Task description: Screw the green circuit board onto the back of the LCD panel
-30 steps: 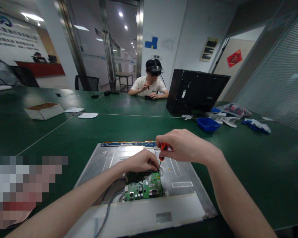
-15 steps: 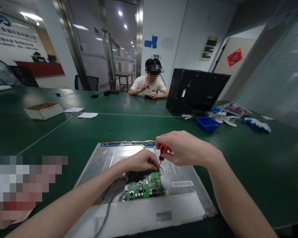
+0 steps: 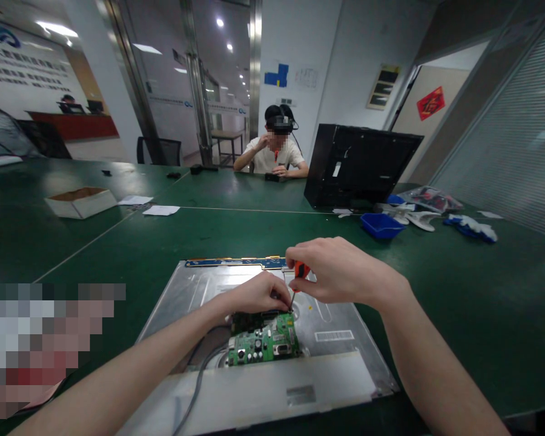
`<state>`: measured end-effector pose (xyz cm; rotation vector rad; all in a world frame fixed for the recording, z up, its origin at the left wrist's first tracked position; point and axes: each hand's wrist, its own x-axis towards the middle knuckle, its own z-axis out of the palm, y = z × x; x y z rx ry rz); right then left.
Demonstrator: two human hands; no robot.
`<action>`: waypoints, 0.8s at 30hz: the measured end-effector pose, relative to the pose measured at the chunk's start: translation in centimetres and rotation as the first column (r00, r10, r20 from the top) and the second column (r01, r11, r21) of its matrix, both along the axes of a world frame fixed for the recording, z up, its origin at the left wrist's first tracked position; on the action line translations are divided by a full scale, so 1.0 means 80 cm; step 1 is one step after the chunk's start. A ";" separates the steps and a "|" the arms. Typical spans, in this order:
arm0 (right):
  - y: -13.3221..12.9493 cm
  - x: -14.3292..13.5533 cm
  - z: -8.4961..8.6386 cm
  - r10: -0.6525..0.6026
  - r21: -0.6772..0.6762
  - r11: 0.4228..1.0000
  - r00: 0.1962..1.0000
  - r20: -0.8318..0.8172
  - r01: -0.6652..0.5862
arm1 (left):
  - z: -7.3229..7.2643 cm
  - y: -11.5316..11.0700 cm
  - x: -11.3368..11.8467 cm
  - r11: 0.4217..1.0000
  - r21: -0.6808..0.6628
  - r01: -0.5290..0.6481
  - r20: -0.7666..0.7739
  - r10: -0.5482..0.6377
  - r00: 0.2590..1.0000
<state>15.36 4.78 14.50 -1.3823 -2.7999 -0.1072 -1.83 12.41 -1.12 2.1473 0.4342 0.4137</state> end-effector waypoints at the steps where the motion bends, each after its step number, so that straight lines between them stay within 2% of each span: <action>1: -0.001 0.000 0.000 0.025 -0.028 0.999 1.000 -0.016 -0.025 | -0.001 0.001 0.000 1.000 0.002 0.003 0.000 -0.003 1.000; 4: 0.000 0.000 0.000 0.049 -0.054 0.997 0.998 -0.029 -0.051 | -0.001 0.001 -0.001 1.000 0.004 0.007 -0.010 -0.007 1.000; 10: 0.006 -0.004 -0.004 -0.069 0.040 0.997 0.997 0.029 0.067 | 0.003 -0.001 -0.001 1.000 -0.025 -0.006 -0.011 0.005 1.000; 17: 0.000 -0.003 0.000 0.045 -0.065 0.997 0.998 -0.039 -0.047 | -0.001 0.001 0.000 1.000 -0.017 0.000 0.000 0.000 1.000; 24: 0.010 -0.008 -0.008 -0.049 0.069 0.997 0.998 0.048 0.045 | 0.001 0.000 0.000 0.999 -0.033 -0.007 -0.018 0.006 1.000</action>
